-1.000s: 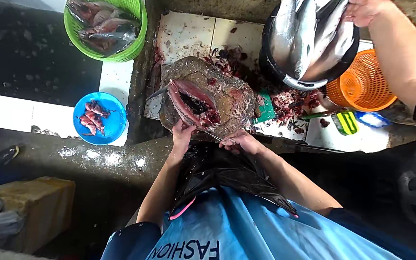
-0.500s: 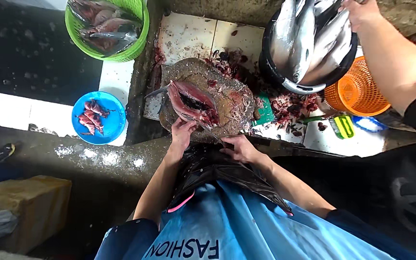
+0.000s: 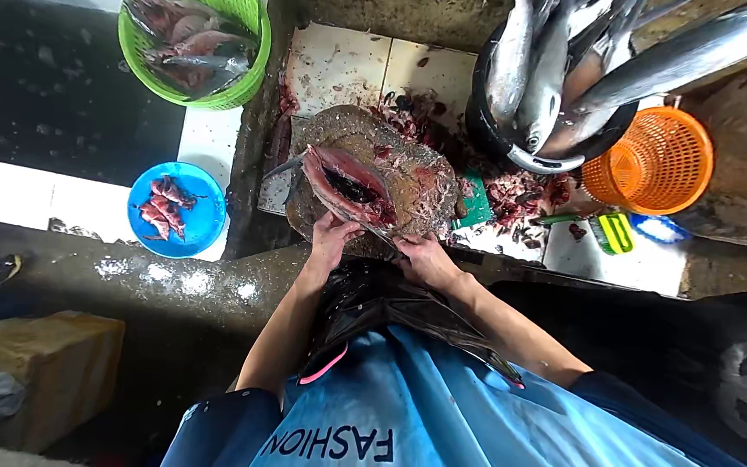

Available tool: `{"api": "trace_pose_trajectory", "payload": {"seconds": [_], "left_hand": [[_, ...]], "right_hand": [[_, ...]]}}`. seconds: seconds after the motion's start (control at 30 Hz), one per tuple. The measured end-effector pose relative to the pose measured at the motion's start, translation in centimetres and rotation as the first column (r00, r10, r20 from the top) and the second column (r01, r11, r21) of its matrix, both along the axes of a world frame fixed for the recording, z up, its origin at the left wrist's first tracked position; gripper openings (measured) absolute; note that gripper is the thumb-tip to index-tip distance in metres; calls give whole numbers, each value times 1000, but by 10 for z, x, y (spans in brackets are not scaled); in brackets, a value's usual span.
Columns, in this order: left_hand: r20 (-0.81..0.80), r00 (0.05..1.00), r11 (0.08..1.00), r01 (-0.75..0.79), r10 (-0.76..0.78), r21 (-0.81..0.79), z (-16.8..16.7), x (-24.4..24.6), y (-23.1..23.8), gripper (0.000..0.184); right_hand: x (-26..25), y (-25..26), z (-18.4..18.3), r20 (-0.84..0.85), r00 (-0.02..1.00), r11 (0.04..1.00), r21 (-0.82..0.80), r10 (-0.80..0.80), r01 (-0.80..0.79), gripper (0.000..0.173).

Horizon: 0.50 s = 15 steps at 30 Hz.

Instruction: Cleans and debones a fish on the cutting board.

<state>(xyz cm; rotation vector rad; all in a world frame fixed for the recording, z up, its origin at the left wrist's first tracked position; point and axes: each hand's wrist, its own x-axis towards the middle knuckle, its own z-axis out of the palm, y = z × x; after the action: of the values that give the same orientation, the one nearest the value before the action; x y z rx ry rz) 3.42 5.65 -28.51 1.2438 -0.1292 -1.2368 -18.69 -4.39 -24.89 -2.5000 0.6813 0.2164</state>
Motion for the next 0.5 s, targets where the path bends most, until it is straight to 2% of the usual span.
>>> {"api": "trace_pose_trajectory", "payload": {"seconds": [0.07, 0.13, 0.2, 0.23, 0.27, 0.3, 0.33, 0.4, 0.43, 0.5], "left_hand": [[12, 1000, 1000, -5, 5, 7, -1, -3, 3, 48], [32, 999, 1000, -7, 7, -1, -3, 0, 6, 49], [78, 997, 1000, -3, 1, 14, -4, 4, 10, 49], [103, 995, 1000, 1, -4, 30, -5, 6, 12, 47], [107, 994, 999, -16, 12, 43, -5, 8, 13, 42], [90, 995, 997, -50, 45, 58, -5, 9, 13, 35], [66, 995, 994, -83, 78, 74, -5, 10, 14, 29], [24, 992, 989, -124, 122, 76, -4, 11, 14, 22], [18, 991, 989, -131, 130, 65, -4, 13, 10, 21], [21, 995, 993, -98, 97, 65, -2, 9, 15, 20]], "right_hand": [[10, -2, 9, -73, 997, 999, 38, 14, -11, 40], [14, -3, 14, -57, 998, 1000, 28, -1, 3, 43], [9, 0, 12, 144, 985, 995, -12, -97, 100, 41], [7, 0, 9, 282, 944, 984, 13, -174, 177, 39], [6, -3, 10, 343, 900, 963, 120, -269, 242, 37], [6, -9, 12, 315, 874, 914, 290, -370, 282, 31], [4, -14, 15, 255, 856, 820, 498, -450, 283, 24], [0, -16, 20, 152, 857, 579, 792, -493, 192, 20], [3, -18, 23, 114, 868, 492, 855, -484, 162, 22], [4, -9, 25, 27, 877, 401, 896, -480, 192, 22]]}}
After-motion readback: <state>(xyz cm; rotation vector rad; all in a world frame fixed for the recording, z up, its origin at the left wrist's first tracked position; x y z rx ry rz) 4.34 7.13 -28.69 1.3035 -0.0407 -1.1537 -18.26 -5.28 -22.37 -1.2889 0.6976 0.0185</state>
